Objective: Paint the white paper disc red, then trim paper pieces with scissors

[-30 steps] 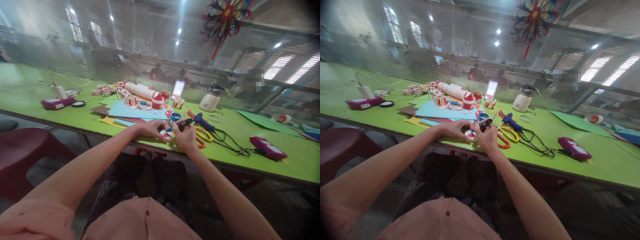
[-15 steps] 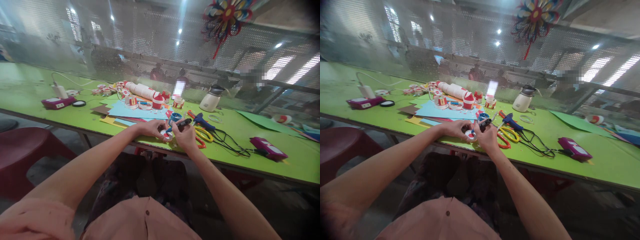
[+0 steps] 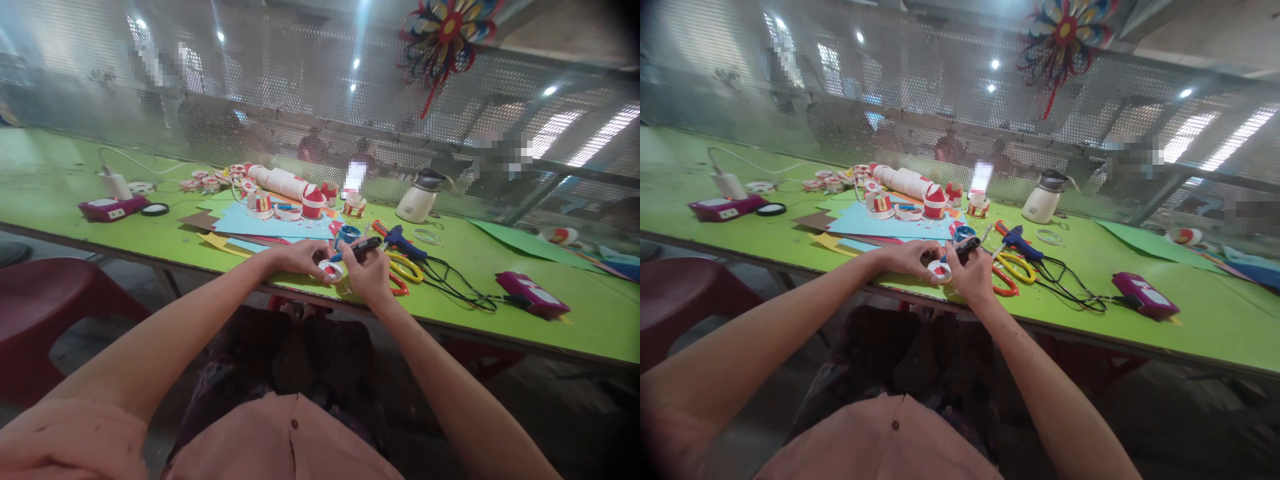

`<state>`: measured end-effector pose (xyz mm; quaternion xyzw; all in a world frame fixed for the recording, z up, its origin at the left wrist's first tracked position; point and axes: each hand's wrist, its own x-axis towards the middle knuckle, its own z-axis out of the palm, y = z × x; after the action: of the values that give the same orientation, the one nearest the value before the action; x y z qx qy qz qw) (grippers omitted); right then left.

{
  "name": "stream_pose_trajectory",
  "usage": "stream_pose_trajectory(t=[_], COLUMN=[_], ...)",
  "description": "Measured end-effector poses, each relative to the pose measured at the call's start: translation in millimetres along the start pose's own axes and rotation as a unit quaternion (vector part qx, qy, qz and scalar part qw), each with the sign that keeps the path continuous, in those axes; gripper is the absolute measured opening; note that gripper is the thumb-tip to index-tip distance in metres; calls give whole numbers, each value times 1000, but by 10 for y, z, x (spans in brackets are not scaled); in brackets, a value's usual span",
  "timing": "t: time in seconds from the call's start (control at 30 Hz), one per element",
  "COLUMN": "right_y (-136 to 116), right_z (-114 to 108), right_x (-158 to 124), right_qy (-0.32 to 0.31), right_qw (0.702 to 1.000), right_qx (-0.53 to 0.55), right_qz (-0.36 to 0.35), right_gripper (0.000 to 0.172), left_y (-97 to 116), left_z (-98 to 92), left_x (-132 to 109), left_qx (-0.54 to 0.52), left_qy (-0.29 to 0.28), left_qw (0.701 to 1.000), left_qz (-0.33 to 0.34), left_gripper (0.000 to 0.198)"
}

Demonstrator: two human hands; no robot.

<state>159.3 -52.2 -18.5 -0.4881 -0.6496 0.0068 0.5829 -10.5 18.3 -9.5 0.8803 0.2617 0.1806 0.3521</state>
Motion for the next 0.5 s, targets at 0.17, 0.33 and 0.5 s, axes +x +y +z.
stream_pose_trajectory(t=[0.17, 0.33, 0.5], right_y=[-13, 2, 21], right_z=[-1, 6, 12], right_x=[4, 0, 3], right_qy=[35, 16, 5], right_qw=[999, 999, 999], right_qx=[0, -13, -25], right_qz=[12, 29, 37], right_gripper=[29, 31, 32], left_y=[-2, -26, -21], left_z=[9, 16, 18], left_x=[-6, -3, -4], left_qx=[-31, -43, -52], left_qy=[-10, -7, -5], left_qw=[999, 999, 999], left_qz=[-2, 4, 6], left_gripper=[52, 53, 54])
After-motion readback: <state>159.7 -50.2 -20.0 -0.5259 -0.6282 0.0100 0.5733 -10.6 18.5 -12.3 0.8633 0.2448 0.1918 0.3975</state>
